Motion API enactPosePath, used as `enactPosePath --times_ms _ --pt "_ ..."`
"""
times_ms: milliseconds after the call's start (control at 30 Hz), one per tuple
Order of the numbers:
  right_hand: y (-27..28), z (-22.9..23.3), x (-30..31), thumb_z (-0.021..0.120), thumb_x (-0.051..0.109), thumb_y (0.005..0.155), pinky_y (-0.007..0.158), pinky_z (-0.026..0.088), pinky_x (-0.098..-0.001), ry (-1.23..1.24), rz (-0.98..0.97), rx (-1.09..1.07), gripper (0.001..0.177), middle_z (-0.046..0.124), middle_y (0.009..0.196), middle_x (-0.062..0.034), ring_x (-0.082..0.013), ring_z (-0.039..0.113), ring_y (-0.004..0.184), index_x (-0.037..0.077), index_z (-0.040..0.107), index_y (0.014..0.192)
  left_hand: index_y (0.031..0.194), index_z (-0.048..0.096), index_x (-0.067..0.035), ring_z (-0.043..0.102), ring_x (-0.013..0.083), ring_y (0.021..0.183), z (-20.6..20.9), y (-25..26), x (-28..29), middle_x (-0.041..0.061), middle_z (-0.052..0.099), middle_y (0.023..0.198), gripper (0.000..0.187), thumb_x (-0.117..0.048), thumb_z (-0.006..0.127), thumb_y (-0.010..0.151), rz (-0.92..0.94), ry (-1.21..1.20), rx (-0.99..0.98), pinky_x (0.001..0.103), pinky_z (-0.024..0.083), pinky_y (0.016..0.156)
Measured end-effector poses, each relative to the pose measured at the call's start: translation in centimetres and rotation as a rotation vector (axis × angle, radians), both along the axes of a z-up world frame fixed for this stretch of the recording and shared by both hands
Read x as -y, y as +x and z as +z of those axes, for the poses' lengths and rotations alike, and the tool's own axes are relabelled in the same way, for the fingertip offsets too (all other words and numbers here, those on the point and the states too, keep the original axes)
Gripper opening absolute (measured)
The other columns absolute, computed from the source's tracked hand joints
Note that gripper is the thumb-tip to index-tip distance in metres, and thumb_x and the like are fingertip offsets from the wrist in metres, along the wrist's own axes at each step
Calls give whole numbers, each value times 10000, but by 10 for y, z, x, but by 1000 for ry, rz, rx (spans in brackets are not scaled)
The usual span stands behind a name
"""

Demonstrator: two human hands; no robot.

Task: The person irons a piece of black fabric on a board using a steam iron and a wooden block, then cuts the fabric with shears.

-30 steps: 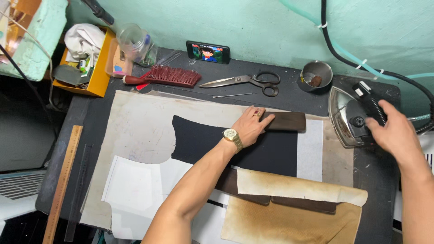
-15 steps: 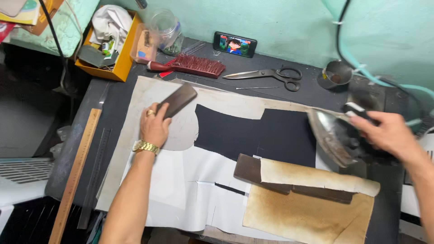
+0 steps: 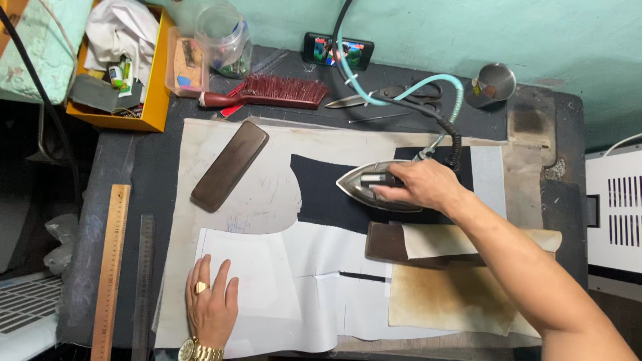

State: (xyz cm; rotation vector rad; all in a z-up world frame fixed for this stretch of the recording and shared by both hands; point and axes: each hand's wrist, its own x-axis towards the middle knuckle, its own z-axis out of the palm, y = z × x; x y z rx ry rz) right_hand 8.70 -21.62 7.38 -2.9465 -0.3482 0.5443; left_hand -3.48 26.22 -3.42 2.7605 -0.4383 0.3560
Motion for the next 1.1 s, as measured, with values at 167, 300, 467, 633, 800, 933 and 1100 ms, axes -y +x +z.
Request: enactPosePath --times_ms 167,300,467,633,800,933,1100 --pt "8 -10 -9 528 715 948 566 478 -517 -95 -135 41 590 651 692 -115 -395 657 712 134 494 857 1309 661 -96 503 424 1419 -12 -15 -13 227 522 1509 373 -246 633 968 77 -38 -48 561 409 1186" --pt "4 -19 9 635 608 935 479 406 -486 37 174 211 544 535 621 -44 -348 537 551 122 479 748 1275 680 -91 537 422 1389 -11 -12 -14 230 562 1473 345 -211 657 952 80 -55 -18 551 422 1165" --pt "1 -20 5 691 622 883 412 372 -461 74 325 256 527 549 603 -47 -376 520 496 134 538 758 1251 697 -82 556 414 1371 -7 -10 -12 238 586 1440 311 -196 658 964 82 -61 35 537 438 1160" --pt "2 -21 -7 654 657 894 433 415 -478 64 355 198 556 563 612 -60 -398 562 527 118 572 793 1165 776 -140 618 329 1256 -10 -28 -7 156 616 1421 237 -243 762 952 313 53 114 504 445 988" --pt "-1 -22 -17 611 694 915 436 423 -508 17 374 195 596 554 594 -59 -426 570 522 127 518 756 1242 756 -108 534 346 1347 -15 -57 -2 137 550 1504 333 -181 755 918 533 -41 -30 568 403 1045" --pt "1 -23 -30 590 704 928 422 417 -500 7 377 191 605 533 591 -49 -417 571 521 132 502 755 1218 767 -86 566 376 1365 -16 -59 6 177 577 1467 260 -191 602 1045 481 46 63 550 387 1100" --pt "6 -24 -50 586 691 943 409 425 -503 25 385 208 623 543 593 -51 -408 554 482 121 480 716 1215 765 -81 561 368 1362 -18 -60 5 164 569 1461 250 -159 628 1021 480 17 68 563 388 1097"
